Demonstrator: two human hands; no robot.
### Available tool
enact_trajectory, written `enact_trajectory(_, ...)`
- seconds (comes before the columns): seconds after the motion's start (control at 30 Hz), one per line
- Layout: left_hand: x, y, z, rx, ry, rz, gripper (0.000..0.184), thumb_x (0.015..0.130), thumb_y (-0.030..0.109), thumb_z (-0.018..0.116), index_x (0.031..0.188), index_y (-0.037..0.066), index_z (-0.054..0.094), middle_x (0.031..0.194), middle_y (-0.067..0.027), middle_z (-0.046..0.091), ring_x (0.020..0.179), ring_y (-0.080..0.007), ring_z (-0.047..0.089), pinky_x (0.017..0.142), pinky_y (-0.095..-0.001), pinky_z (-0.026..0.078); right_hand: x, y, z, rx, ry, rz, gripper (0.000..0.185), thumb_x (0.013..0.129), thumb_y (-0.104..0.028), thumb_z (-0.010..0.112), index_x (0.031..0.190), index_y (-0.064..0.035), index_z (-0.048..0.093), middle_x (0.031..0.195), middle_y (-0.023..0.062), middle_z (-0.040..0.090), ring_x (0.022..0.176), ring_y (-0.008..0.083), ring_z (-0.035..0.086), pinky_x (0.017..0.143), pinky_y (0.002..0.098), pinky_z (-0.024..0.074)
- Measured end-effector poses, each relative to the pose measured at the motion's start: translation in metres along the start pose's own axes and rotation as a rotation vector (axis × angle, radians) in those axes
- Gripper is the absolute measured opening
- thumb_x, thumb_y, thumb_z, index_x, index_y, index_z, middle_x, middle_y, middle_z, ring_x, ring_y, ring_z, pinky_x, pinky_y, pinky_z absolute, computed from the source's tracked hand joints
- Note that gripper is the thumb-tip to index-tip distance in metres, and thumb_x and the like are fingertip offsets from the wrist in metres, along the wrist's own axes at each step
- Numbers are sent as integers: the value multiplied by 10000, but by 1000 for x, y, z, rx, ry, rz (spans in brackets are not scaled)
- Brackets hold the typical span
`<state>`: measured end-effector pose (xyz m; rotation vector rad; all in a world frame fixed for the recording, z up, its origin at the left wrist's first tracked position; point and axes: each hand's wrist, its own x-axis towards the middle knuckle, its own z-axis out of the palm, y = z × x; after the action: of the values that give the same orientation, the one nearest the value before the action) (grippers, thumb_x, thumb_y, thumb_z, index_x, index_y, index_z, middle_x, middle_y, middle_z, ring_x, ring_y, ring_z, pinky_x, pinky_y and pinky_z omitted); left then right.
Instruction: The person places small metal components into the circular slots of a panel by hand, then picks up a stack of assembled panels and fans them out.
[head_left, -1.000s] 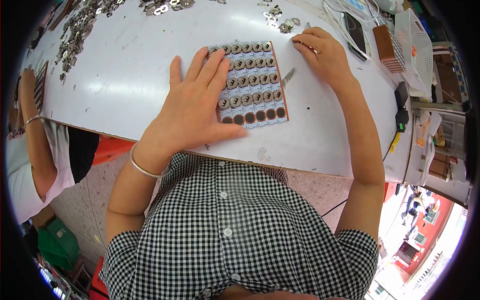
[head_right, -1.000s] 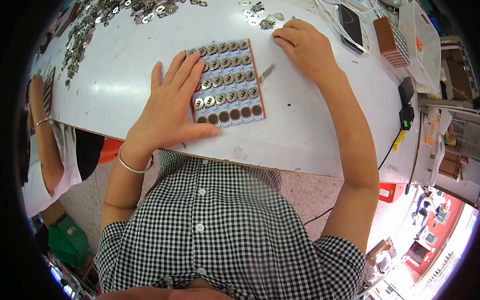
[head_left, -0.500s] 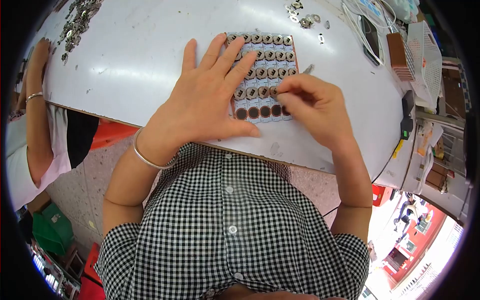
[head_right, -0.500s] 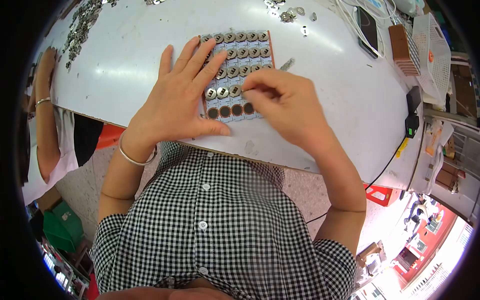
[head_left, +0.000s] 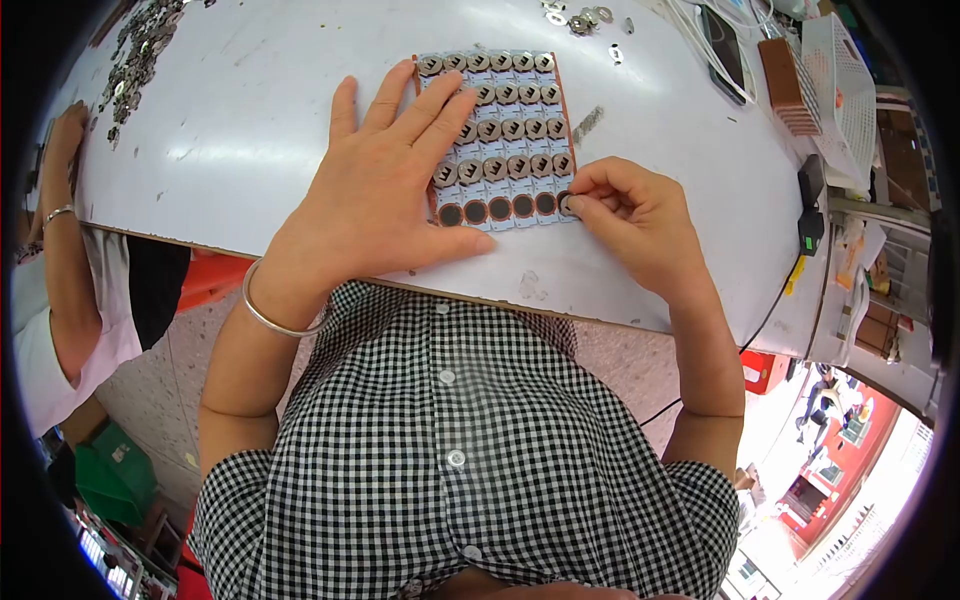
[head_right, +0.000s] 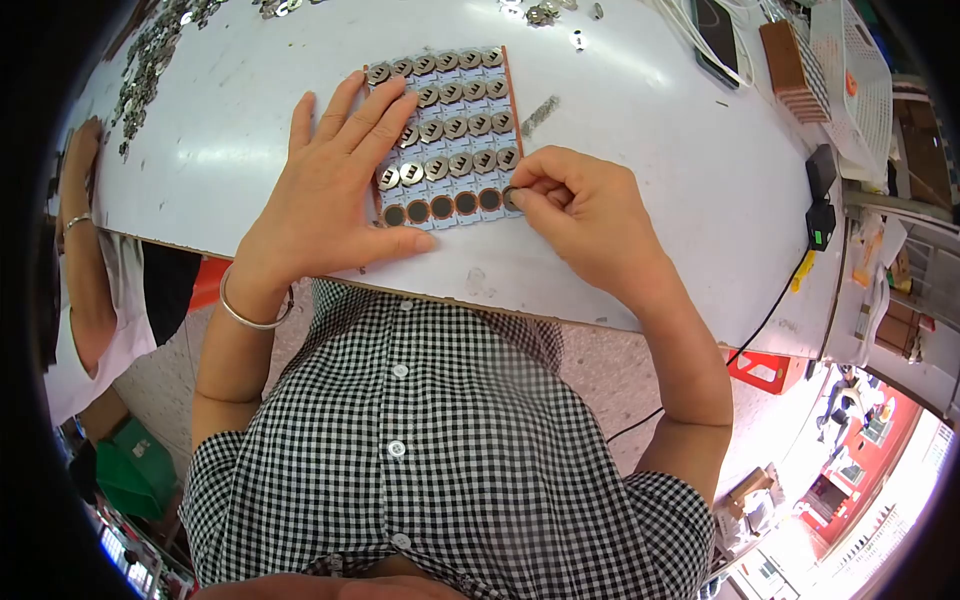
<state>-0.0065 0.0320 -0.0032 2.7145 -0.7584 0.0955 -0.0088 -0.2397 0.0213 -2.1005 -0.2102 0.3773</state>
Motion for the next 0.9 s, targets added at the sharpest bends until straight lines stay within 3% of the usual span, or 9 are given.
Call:
enact_trajectory(0.1,0,-1,1,16,2,3,1120,661,648,773,1518,28,405,1598,-147,371,1508,-401,242,1193,-647,107,-1,-1,2,-81,31,-44,124,867,-63,703,979,-9,708,806,37,676,666,92,577,629,265,496)
enact_trajectory(0.3,-1,0,3,24,23,6,1117,669,659,768,1519,31,406,1595,-142,378,1501,-406,259,1189,-648,124,-11,0,16,-478,266,-348,222,781,-77,786,998,-51,752,905,66,663,899,255,581,787,362,498)
enact_trajectory(0.5,-1,2,1,28,11,6,1092,687,645,759,1511,18,410,1581,-145,393,1496,-408,267,1180,-655,138,-14,11,30,-460,391,-451,257,733,-46,806,983,-48,751,922,54,654,955,273,561,834,388,448)
enact_trajectory(0.9,-3,2,1,25,28,15,1071,721,672,723,1492,-9,423,1567,-161,403,1492,-410,270,1175,-663,138,-16,9,32,-514,380,-518,252,739,-20,786,984,-35,730,932,60,655,914,263,570,815,385,428)
